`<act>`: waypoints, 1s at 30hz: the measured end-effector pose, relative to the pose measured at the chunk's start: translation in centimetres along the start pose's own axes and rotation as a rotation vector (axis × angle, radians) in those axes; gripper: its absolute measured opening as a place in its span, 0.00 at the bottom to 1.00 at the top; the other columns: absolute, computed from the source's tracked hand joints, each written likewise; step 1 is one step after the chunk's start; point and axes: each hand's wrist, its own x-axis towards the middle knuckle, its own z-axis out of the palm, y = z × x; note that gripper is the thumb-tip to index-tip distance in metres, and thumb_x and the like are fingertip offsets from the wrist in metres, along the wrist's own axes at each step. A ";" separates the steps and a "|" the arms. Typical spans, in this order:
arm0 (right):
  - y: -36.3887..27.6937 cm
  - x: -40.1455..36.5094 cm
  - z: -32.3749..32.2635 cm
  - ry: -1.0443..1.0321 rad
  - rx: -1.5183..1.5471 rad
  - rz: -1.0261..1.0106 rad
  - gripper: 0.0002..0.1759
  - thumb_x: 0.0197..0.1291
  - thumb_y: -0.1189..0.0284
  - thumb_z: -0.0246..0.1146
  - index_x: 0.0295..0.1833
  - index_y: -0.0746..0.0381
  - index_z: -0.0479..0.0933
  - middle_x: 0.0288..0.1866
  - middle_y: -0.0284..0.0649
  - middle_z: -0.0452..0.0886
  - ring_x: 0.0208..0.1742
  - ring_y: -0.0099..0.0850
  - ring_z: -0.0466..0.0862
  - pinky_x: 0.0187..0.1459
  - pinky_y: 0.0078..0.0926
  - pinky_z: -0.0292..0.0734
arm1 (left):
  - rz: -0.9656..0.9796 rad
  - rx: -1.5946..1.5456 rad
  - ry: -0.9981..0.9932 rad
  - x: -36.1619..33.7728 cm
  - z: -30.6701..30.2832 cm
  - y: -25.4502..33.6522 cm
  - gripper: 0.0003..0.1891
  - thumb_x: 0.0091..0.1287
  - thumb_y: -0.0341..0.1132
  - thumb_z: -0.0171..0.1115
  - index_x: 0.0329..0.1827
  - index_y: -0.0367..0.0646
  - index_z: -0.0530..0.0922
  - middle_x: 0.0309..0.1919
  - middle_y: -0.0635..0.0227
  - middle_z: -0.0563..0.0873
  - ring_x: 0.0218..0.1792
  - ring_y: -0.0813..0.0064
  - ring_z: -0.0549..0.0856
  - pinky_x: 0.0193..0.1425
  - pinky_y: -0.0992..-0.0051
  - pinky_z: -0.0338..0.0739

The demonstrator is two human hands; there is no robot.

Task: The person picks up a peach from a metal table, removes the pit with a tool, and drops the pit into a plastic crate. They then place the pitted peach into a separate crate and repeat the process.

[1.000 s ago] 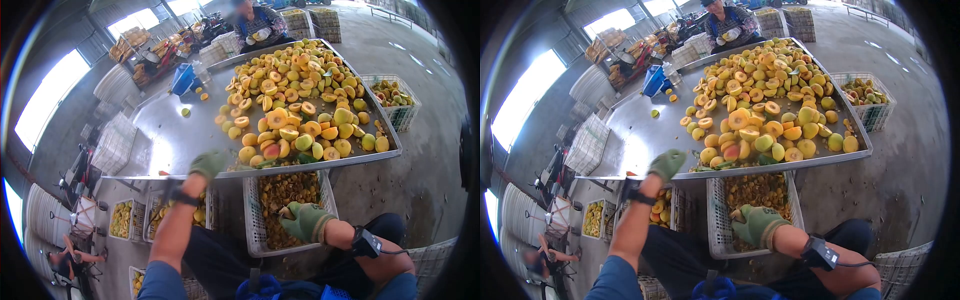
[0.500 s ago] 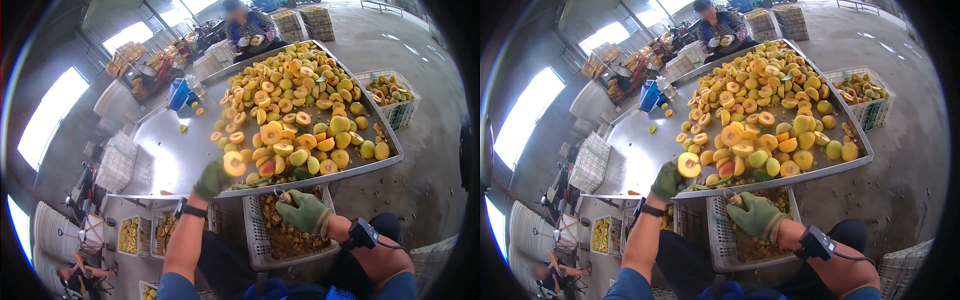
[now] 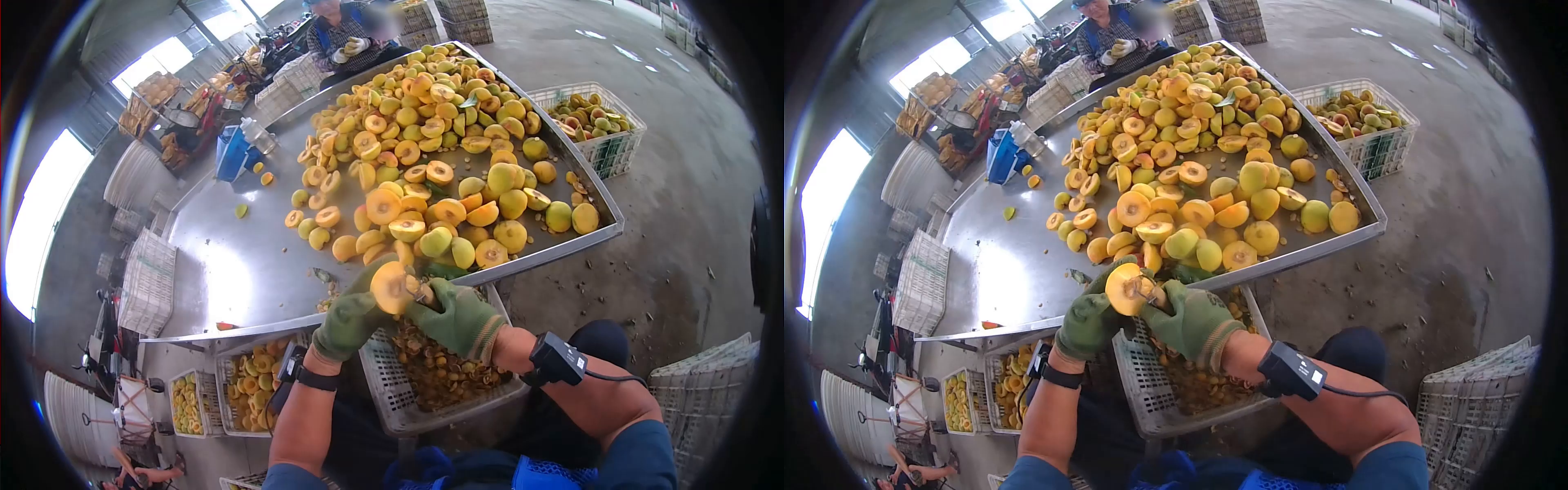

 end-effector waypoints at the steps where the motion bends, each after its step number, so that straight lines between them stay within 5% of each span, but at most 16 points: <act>1: 0.5 0.2 0.2 0.003 -0.025 -0.026 0.21 0.69 0.56 0.65 0.48 0.66 0.80 0.37 0.51 0.87 0.41 0.46 0.88 0.46 0.42 0.80 | -0.024 0.035 0.007 0.1 -0.2 0.0 0.30 0.80 0.45 0.59 0.77 0.36 0.67 0.62 0.60 0.84 0.53 0.72 0.87 0.49 0.73 0.85; 7: 1.7 0.4 1.6 -0.225 -0.045 -0.143 0.21 0.69 0.56 0.65 0.54 0.64 0.81 0.41 0.51 0.88 0.45 0.43 0.88 0.50 0.38 0.81 | 0.105 0.400 -0.060 1.0 -1.3 -3.7 0.25 0.84 0.46 0.49 0.73 0.35 0.72 0.62 0.60 0.84 0.60 0.69 0.83 0.68 0.67 0.78; 10: 1.2 0.3 2.2 -0.200 -0.057 -0.132 0.19 0.67 0.60 0.67 0.54 0.64 0.81 0.41 0.47 0.88 0.43 0.35 0.88 0.50 0.33 0.82 | 0.418 0.720 -0.054 0.9 0.2 -5.1 0.26 0.83 0.50 0.51 0.70 0.35 0.73 0.59 0.61 0.86 0.56 0.68 0.86 0.68 0.68 0.78; 13: 1.1 0.8 1.8 -0.274 -0.108 -0.059 0.17 0.67 0.60 0.68 0.51 0.63 0.82 0.41 0.48 0.88 0.44 0.37 0.89 0.49 0.35 0.82 | -0.016 0.105 -0.106 1.4 -1.3 -5.8 0.25 0.80 0.46 0.59 0.70 0.35 0.73 0.60 0.61 0.86 0.58 0.67 0.86 0.71 0.67 0.76; 14: 0.8 0.9 1.4 -0.247 -0.070 -0.056 0.18 0.67 0.59 0.66 0.50 0.63 0.82 0.41 0.50 0.88 0.44 0.41 0.88 0.50 0.37 0.81 | -0.240 -0.429 -0.093 1.7 -3.2 -6.2 0.27 0.80 0.48 0.58 0.71 0.35 0.72 0.62 0.61 0.85 0.61 0.68 0.85 0.73 0.67 0.74; 16: 0.4 0.7 0.3 -0.210 -0.002 -0.048 0.21 0.68 0.55 0.63 0.50 0.64 0.82 0.41 0.53 0.88 0.45 0.48 0.87 0.51 0.42 0.80 | -0.018 0.016 -0.058 1.2 -2.2 -4.4 0.26 0.80 0.46 0.59 0.71 0.35 0.72 0.63 0.61 0.85 0.62 0.69 0.84 0.73 0.68 0.74; 19: 0.6 1.0 -0.4 -0.182 -0.189 -0.053 0.19 0.67 0.56 0.63 0.49 0.62 0.82 0.42 0.53 0.87 0.45 0.51 0.87 0.51 0.44 0.80 | 0.038 0.064 -0.085 1.2 -1.8 -3.6 0.28 0.75 0.35 0.66 0.74 0.35 0.70 0.65 0.59 0.84 0.64 0.69 0.83 0.75 0.68 0.74; 22: 0.9 1.1 -0.3 -0.159 -0.352 -0.073 0.19 0.67 0.56 0.62 0.48 0.62 0.82 0.43 0.54 0.87 0.48 0.54 0.86 0.51 0.47 0.79 | -0.117 -0.201 -0.098 1.8 -2.5 -4.8 0.33 0.70 0.29 0.70 0.76 0.35 0.68 0.68 0.57 0.81 0.66 0.67 0.82 0.76 0.65 0.73; 27: 1.6 1.5 -0.4 -0.171 -0.390 -0.058 0.20 0.70 0.53 0.62 0.48 0.60 0.82 0.42 0.54 0.87 0.47 0.57 0.86 0.49 0.49 0.80 | 0.440 0.761 -0.188 1.0 -2.2 -4.1 0.33 0.71 0.28 0.68 0.78 0.35 0.66 0.71 0.58 0.78 0.67 0.65 0.81 0.76 0.65 0.74; 30: 1.3 1.4 -0.5 -0.155 -0.459 -0.099 0.21 0.71 0.52 0.61 0.48 0.60 0.82 0.42 0.54 0.87 0.46 0.57 0.86 0.48 0.50 0.80 | 0.040 0.283 -0.196 1.5 -1.8 -3.9 0.31 0.71 0.27 0.67 0.77 0.36 0.67 0.70 0.60 0.79 0.67 0.67 0.80 0.75 0.67 0.74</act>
